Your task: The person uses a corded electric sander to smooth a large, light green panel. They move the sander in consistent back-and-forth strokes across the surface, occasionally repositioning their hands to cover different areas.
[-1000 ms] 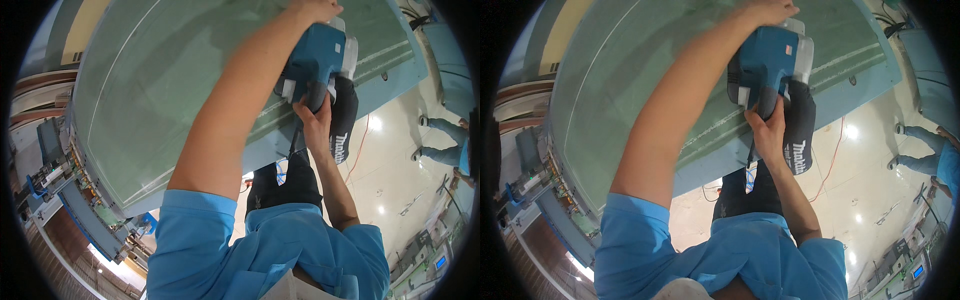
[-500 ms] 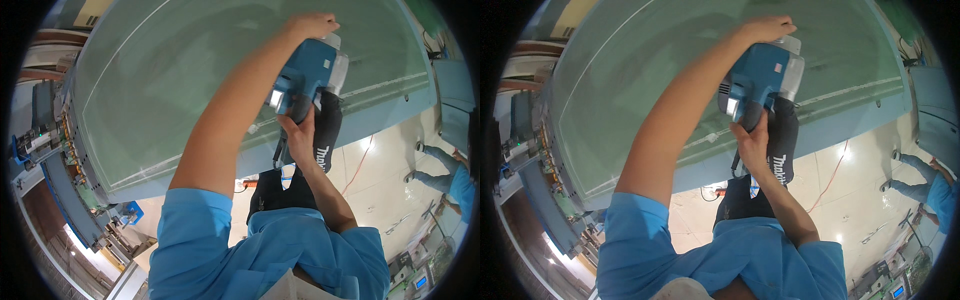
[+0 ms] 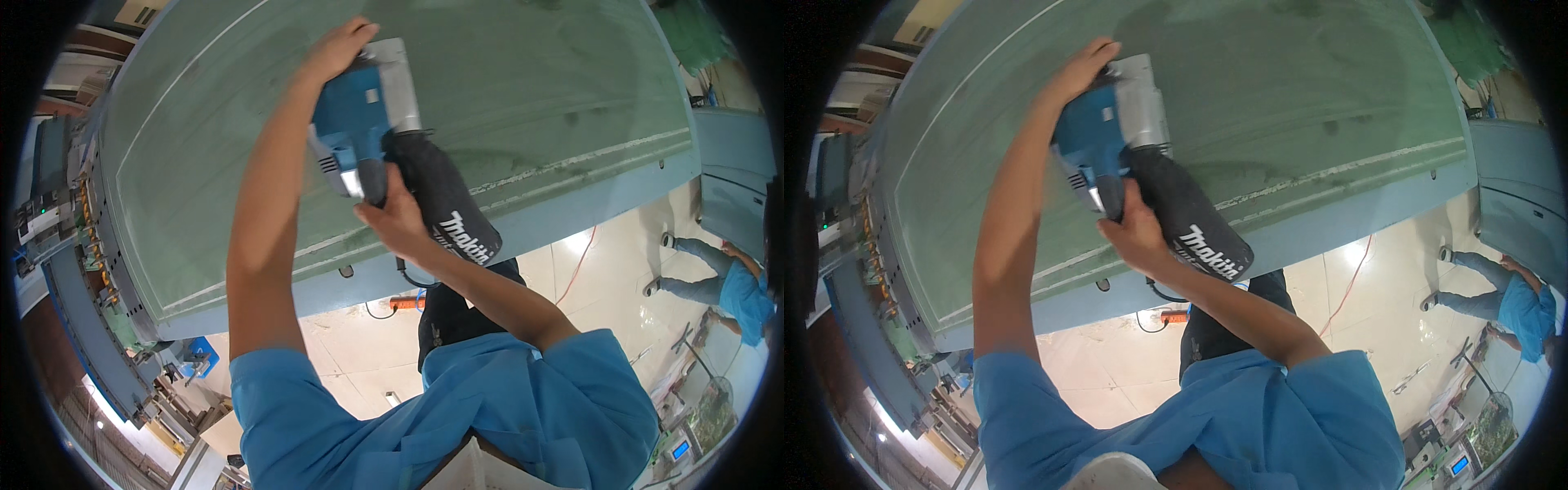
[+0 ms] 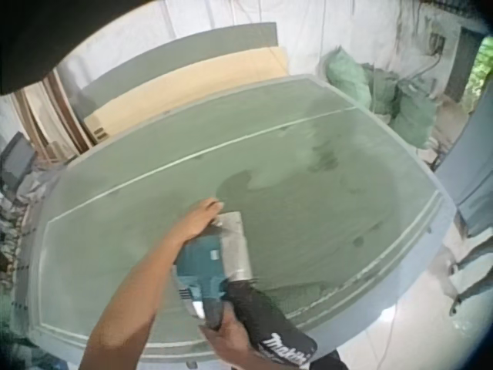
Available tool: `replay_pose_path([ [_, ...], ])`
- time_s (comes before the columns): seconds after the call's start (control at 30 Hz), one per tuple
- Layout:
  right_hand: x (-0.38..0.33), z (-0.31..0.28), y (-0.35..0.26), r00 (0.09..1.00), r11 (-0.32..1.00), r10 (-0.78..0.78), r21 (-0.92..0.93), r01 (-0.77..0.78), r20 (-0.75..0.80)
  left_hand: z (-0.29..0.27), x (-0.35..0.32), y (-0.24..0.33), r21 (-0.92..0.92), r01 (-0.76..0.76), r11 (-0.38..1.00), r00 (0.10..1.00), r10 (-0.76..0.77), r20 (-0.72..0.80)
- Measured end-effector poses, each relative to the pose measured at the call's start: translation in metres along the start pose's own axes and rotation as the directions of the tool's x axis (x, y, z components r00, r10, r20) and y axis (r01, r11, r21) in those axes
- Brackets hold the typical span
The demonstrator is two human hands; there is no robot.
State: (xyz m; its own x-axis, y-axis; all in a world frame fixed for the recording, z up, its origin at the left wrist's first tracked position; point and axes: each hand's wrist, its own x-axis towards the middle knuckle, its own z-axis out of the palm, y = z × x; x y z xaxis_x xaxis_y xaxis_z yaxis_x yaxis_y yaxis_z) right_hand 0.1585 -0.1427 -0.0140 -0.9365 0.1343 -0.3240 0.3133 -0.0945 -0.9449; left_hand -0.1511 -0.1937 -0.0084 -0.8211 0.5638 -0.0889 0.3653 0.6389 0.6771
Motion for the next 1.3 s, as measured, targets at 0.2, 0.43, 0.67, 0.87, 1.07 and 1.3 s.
replay_pose_path([
  [0.2,-0.001,0.061,0.016,0.962,0.963,-0.226,-0.115,0.245,0.154,-0.062,-0.085,-0.068,-0.107,0.167,0.98,0.979,-0.177,-0.1],
  [0.43,-0.005,0.072,-0.002,0.882,0.963,-0.04,-0.217,0.159,0.469,-0.109,-0.177,-0.112,-0.2,0.45,0.87,0.861,-0.483,-0.162],
  [0.67,0.01,0.036,-0.023,0.792,0.986,0.032,-0.148,0.074,0.61,-0.112,-0.208,-0.111,-0.17,0.475,0.863,0.825,-0.504,-0.256],
  [0.87,0.031,0.008,-0.029,0.83,0.936,-0.211,-0.139,0.324,0.516,-0.108,-0.166,-0.088,-0.137,0.397,0.908,0.857,-0.419,-0.299],
  [1.07,0.051,-0.08,-0.041,0.879,0.96,-0.1,-0.186,0.208,0.467,-0.063,-0.074,-0.027,-0.074,0.418,0.906,0.877,-0.423,-0.226],
  [1.3,0.069,-0.174,-0.053,0.946,0.977,-0.094,-0.153,0.147,0.311,-0.009,0.04,0.061,-0.027,0.357,0.934,0.928,-0.357,-0.103],
])
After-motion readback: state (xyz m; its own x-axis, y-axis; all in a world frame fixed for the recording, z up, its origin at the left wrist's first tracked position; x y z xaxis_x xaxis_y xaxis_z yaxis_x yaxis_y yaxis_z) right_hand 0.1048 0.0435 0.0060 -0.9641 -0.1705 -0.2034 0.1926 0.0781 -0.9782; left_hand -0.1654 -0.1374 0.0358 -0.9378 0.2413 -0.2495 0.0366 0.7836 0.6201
